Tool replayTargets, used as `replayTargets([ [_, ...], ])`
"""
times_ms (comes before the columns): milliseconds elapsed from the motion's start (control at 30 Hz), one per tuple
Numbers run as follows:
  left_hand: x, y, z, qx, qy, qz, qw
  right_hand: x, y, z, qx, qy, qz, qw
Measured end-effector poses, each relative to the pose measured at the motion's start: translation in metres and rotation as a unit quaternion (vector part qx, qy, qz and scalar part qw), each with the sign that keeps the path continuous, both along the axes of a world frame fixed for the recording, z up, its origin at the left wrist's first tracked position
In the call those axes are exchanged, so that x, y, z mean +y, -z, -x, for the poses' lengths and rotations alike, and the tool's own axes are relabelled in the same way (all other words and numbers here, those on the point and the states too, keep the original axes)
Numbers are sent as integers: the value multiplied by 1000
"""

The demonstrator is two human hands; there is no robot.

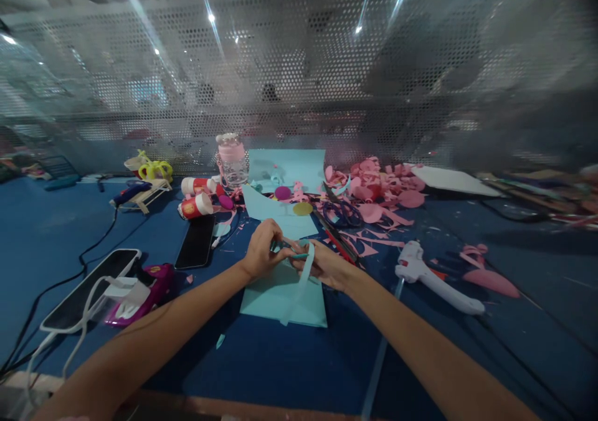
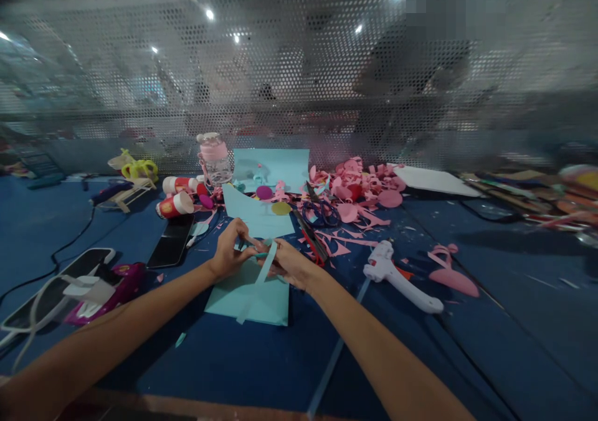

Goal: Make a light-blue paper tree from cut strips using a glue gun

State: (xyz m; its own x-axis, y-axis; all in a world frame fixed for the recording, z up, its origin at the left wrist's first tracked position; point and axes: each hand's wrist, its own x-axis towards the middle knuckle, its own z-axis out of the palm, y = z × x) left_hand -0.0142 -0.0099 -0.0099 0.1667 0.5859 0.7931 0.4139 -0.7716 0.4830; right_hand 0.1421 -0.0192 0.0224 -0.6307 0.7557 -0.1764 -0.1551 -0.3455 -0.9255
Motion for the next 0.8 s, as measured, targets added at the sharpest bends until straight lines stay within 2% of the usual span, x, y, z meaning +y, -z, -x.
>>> replayTargets([
  [167,-4,-2,-8,5,104,134,985,2,7,7,-17,106,-107,988],
  [267,-11,-2,-17,-38,75,196,977,3,12,11,-23,136,-150,979],
  [433,-19,-2,-25,-45,19,196,979,2,17,12,-46,171,-219,959],
  [533,-18,0,-24,-48,0,212,976,1,17,12,-56,172,-226,957],
  [800,-16,4,-23,-93,23,232,968,2,15,8,-77,196,-269,940],
])
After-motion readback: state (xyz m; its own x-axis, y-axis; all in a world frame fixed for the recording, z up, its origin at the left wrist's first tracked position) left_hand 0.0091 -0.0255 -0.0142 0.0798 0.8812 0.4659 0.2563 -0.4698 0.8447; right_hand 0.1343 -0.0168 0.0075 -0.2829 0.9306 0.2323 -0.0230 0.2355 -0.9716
